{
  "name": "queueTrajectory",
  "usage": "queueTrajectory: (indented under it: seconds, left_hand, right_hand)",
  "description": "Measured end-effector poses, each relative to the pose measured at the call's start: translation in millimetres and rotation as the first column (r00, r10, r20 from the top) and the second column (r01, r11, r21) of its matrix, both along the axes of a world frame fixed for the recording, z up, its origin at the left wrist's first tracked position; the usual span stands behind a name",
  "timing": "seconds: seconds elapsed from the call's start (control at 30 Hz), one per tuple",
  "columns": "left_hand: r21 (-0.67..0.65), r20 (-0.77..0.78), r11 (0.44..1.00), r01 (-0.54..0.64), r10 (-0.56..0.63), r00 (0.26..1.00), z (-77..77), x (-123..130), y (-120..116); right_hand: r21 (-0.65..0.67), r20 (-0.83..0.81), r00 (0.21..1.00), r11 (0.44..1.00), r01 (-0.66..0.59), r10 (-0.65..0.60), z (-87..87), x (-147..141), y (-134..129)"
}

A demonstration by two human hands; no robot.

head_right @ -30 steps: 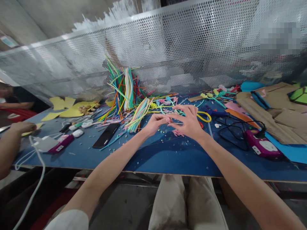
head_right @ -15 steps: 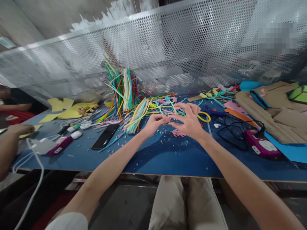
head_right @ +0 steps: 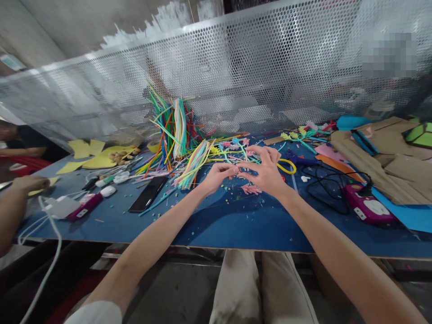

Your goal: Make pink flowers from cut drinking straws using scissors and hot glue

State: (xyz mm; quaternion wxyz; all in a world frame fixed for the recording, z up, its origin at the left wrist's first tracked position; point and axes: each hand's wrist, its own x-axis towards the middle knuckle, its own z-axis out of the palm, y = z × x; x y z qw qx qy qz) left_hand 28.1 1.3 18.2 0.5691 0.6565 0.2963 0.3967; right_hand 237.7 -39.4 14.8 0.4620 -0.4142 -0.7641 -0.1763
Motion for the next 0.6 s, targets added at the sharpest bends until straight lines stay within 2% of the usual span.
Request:
queueTrajectory:
  seconds: [0.13, 0.3, 0.43, 0.6]
  left_hand:
    - [-0.15, 0.087, 0.982, 0.116, -0.103, 0.991, -1.5, -2, 0]
    - [-0.31, 0.211, 0.916, 0.253, -0.193, 0.958, -4.7, -3, -3]
    - [-0.303, 0.27, 0.898, 0.319, -0.241, 0.932, -4.8, -4, -8]
    - [-0.242, 0.251, 0.934, 0.263, -0.202, 0.947, -2.2, -4, -11]
  right_hand:
    - [0.041, -0.039, 0.999, 0.999, -0.034, 0.036, 1.4, -2, -1]
    - [0.027, -0.115, 0.987, 0.994, -0.106, 0.108, 2.4, -13, -8]
    - [0.051, -0.143, 0.975, 0.985, -0.165, 0.171, 0.7, -22, -14]
    - [0.093, -0.158, 0.964, 0.976, -0.199, 0.211, -0.9, -23, -15]
